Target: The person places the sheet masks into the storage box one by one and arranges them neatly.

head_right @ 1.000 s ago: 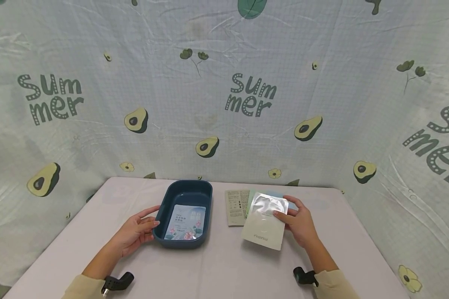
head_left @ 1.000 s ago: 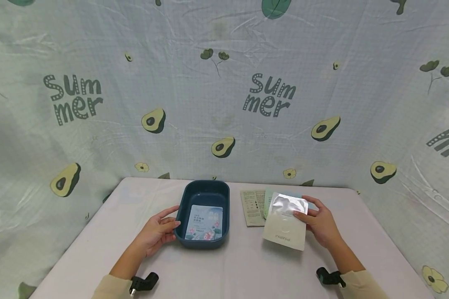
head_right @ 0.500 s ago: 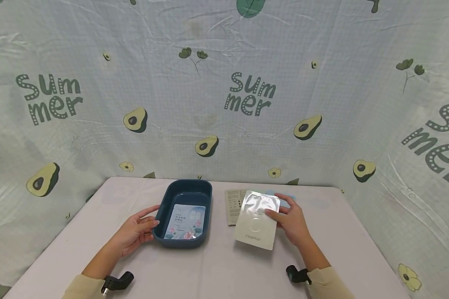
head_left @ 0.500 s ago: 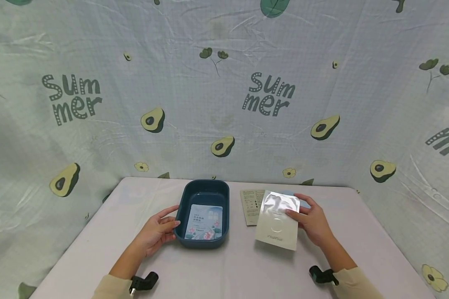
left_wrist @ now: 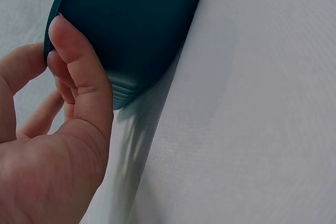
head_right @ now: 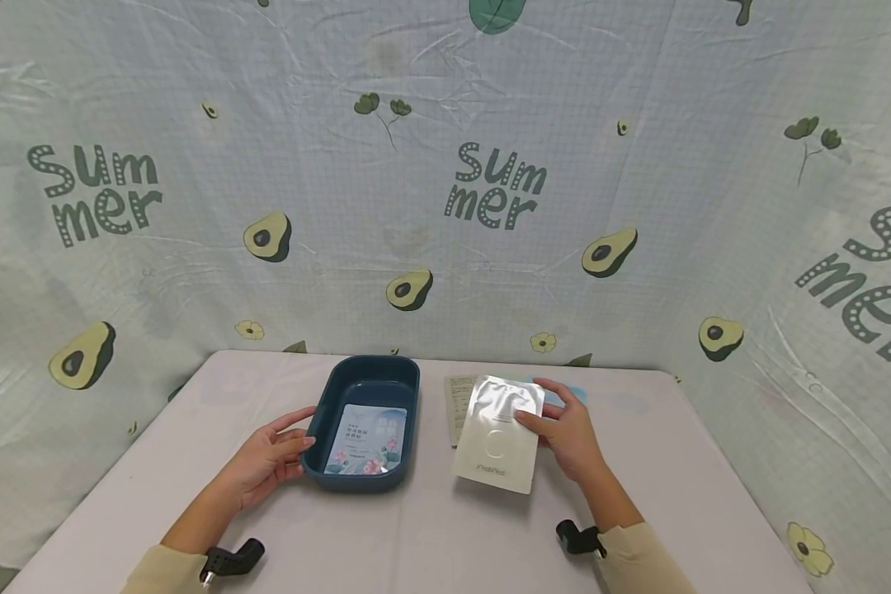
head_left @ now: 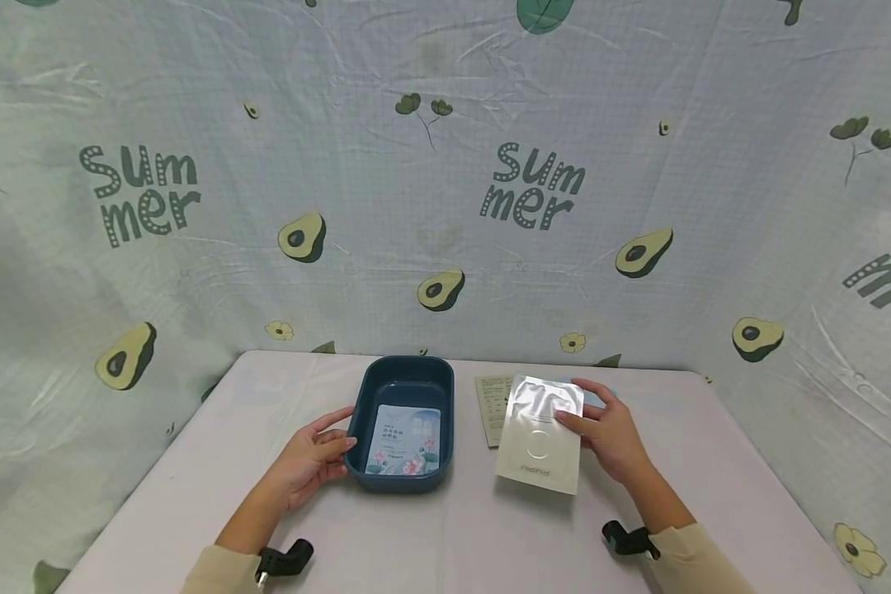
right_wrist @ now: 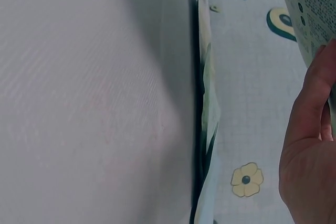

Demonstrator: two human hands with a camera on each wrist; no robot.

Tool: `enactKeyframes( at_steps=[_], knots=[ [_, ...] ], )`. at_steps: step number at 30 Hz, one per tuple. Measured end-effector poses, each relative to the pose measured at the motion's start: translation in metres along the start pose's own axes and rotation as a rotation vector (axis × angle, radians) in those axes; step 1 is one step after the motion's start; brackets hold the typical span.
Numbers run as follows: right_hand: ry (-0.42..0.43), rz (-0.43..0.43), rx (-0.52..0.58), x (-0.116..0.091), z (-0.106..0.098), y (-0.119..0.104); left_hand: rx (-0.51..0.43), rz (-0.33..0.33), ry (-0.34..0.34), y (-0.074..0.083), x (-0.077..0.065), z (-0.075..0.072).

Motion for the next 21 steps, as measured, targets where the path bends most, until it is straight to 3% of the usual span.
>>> enactKeyframes(
  at_steps=[21],
  knots=[
    [-0.083,-0.016,0.063,0.008,0.033,-0.015,0.007,0.006,-0.002,-0.003,0.003,-0.002]
  ],
)
Point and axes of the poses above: each hand's wrist, its own x-axis towards the middle knuckle, its own z-axis out of the palm, y = z × x, the point moved 10 cm from there along x, towards the middle knuckle
